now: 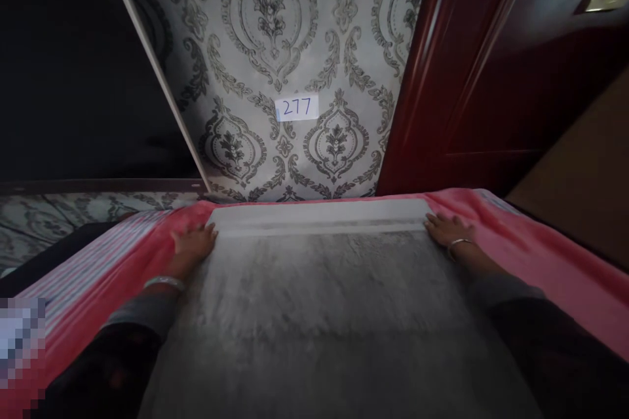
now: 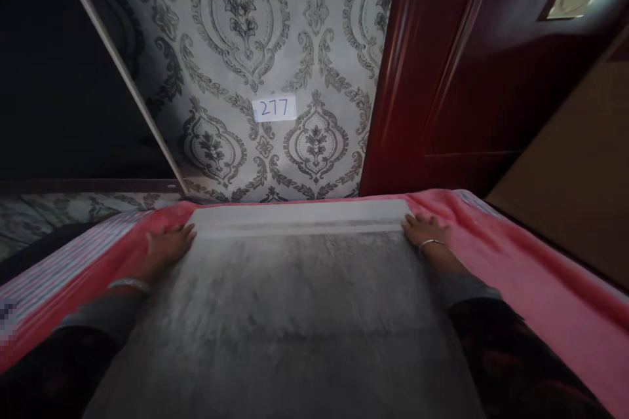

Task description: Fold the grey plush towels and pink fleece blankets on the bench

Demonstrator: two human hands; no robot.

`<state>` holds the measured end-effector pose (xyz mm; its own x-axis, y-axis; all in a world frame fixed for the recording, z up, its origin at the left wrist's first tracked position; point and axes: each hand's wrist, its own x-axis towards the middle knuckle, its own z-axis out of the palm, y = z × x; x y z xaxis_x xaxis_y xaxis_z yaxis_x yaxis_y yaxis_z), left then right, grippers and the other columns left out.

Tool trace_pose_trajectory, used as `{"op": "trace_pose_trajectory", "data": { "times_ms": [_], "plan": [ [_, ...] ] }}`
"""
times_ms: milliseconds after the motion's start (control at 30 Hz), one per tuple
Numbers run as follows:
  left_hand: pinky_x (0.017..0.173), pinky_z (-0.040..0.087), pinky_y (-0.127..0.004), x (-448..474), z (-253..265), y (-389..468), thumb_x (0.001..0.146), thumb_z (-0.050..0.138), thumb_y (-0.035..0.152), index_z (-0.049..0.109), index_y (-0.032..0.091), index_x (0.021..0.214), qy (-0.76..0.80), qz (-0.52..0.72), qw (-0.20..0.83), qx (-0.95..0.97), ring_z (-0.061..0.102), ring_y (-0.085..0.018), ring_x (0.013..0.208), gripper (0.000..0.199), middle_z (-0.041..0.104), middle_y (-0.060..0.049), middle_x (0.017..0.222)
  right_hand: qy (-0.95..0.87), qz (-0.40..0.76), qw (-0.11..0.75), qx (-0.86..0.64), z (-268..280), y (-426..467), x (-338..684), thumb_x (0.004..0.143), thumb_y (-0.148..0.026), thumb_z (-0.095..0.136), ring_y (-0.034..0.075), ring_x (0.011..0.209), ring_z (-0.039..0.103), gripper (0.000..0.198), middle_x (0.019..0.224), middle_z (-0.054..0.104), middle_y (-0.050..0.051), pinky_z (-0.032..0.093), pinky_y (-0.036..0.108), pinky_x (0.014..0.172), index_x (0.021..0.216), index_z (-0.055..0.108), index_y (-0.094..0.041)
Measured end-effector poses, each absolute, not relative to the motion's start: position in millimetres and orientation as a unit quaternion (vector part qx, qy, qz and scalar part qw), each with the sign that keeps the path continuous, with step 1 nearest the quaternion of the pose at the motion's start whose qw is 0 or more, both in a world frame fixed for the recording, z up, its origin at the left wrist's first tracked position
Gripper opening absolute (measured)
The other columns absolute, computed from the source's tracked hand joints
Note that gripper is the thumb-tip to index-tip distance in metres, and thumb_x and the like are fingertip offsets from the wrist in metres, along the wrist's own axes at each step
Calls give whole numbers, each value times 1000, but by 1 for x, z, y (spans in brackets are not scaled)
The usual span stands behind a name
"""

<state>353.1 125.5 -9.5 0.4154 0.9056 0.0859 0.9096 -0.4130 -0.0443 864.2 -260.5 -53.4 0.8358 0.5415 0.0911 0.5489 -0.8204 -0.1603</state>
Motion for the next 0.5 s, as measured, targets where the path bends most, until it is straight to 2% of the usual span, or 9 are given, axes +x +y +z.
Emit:
{"op": "trace_pose_trajectory", "data": {
  "times_ms": [67, 133, 200, 267, 333, 400, 500],
  "plan": [
    [103, 31, -76, 373, -9, 97, 97, 36, 36, 58, 14, 138, -524, -36, 54, -849, 34, -48, 142, 52, 45, -24, 152, -324, -35, 77, -942, -43, -248, 812, 100, -34, 28, 39, 137, 42, 50, 152, 46, 17, 37, 66, 103, 138, 57, -21],
    [108, 30, -71, 394, -20, 50, 98, 33, 43, 52, 18, 144, -474, -48, 52, -878, 28, -43, 147, 56, 36, -20, 158, -427, -57, 98, -897, -41, -238, 742, 100, -34, 31, 33, 142, 37, 53, 154, 42, 18, 33, 57, 111, 145, 49, -13],
    [114, 28, -63, 412, -37, -10, 99, 33, 44, 45, 17, 149, -365, -42, 13, -930, 25, -37, 150, 59, 32, -19, 161, -529, -37, 117, -840, -49, -233, 666, 99, -39, 36, 31, 146, 33, 56, 158, 38, 15, 30, 51, 115, 150, 43, -15],
    [118, 24, -59, 424, -54, -70, 99, 34, 49, 39, 24, 153, -220, -43, -32, -974, 24, -32, 151, 60, 30, -14, 163, -591, -13, 135, -795, -61, -233, 603, 100, -45, 37, 30, 149, 28, 61, 161, 33, 12, 26, 50, 118, 155, 37, -19],
    [121, 19, -59, 427, -63, -114, 98, 35, 56, 29, 25, 158, -150, -51, -45, -986, 19, -31, 153, 67, 24, -11, 165, -639, -6, 139, -757, -67, -238, 567, 101, -46, 36, 28, 150, 24, 63, 163, 29, 9, 22, 51, 120, 158, 30, -21],
    [120, 17, -62, 420, -63, -129, 97, 36, 57, 28, 26, 158, -159, -35, -32, -986, 16, -34, 153, 68, 21, -9, 166, -653, -5, 124, -747, -67, -248, 566, 101, -47, 36, 29, 150, 23, 63, 164, 28, 7, 21, 54, 120, 159, 28, -24],
    [117, 19, -65, 388, -52, -105, 97, 38, 50, 36, 25, 155, -263, -14, 14, -965, 20, -38, 152, 63, 26, -11, 165, -583, -15, 80, -809, -61, -281, 615, 101, -49, 36, 33, 149, 27, 61, 163, 30, 7, 25, 58, 116, 157, 33, -26]
  ]
}}
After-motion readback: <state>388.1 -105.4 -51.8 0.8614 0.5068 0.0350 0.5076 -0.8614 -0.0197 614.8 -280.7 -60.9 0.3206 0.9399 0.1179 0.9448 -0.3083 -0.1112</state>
